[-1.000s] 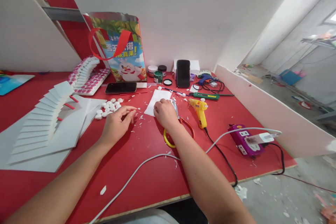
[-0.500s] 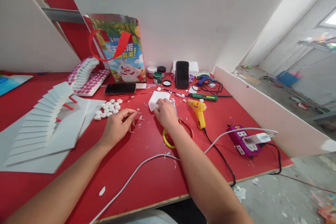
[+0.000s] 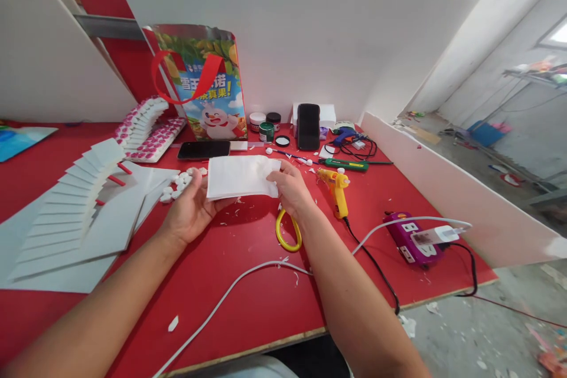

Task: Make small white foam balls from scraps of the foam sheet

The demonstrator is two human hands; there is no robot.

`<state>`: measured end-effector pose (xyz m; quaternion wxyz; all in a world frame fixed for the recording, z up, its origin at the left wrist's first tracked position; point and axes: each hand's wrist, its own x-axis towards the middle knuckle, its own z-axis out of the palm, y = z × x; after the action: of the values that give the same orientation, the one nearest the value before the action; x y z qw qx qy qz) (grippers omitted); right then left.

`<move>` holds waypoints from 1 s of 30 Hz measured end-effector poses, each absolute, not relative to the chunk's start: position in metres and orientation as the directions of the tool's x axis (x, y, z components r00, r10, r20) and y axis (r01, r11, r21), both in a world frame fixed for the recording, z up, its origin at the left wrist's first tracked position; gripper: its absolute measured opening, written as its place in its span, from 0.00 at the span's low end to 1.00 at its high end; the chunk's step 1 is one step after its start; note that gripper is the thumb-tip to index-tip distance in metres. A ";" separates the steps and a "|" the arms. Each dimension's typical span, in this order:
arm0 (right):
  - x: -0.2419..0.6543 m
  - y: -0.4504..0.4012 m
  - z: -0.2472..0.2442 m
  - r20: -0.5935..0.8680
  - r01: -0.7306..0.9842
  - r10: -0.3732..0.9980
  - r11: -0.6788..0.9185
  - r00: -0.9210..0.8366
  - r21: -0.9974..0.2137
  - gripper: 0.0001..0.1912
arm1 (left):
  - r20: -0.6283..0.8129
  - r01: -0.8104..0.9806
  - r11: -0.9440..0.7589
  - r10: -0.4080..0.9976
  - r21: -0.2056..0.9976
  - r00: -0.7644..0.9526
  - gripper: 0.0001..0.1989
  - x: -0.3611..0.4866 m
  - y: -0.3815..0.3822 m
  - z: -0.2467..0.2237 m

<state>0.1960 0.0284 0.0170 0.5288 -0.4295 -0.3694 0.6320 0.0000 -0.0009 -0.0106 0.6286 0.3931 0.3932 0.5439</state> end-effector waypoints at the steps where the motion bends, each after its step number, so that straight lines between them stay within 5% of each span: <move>1: 0.196 0.029 0.016 -0.153 -0.320 0.986 -0.166 -0.068 -0.933 0.14 | -0.063 -0.362 0.086 0.995 0.928 0.075 0.26 -0.001 -0.001 -0.012; 5: 0.196 0.031 0.013 -0.164 -0.211 0.986 -0.165 -0.024 -0.963 0.10 | 0.021 -0.197 -0.016 1.000 0.980 0.019 0.30 -0.002 -0.001 -0.021; 8: 0.200 0.034 0.010 -0.123 -0.117 0.991 -0.117 0.051 -0.986 0.17 | 0.084 -0.067 -0.082 0.996 0.994 0.020 0.31 -0.002 -0.001 -0.025; 13: 0.208 0.038 0.003 0.129 0.505 0.978 0.028 0.166 -0.863 0.17 | 0.116 0.064 -0.113 0.992 0.992 -0.043 0.35 -0.004 0.004 -0.035; 16: 0.209 0.035 0.005 0.281 0.646 0.948 0.123 0.147 -0.754 0.07 | 0.185 0.132 -0.171 0.977 0.976 -0.102 0.31 -0.006 0.006 -0.039; 19: 0.207 0.032 0.010 0.367 0.613 0.917 0.202 0.155 -0.764 0.09 | 0.337 0.277 -0.292 0.933 0.915 -0.129 0.24 -0.008 0.004 -0.036; 22: 0.206 0.031 0.012 0.275 0.371 0.949 0.202 0.156 -0.906 0.17 | 0.443 0.389 -0.361 0.885 0.848 -0.144 0.19 -0.008 0.000 -0.030; 30: 0.208 0.035 0.012 0.211 0.033 0.970 0.209 0.118 -0.977 0.16 | 0.443 0.365 -0.349 0.869 0.863 -0.219 0.17 -0.005 -0.005 -0.020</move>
<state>0.2084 0.0349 0.0120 0.5743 -0.4787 -0.5241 0.4079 -0.0048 -0.0050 -0.0201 0.2190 0.5854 0.5270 0.5759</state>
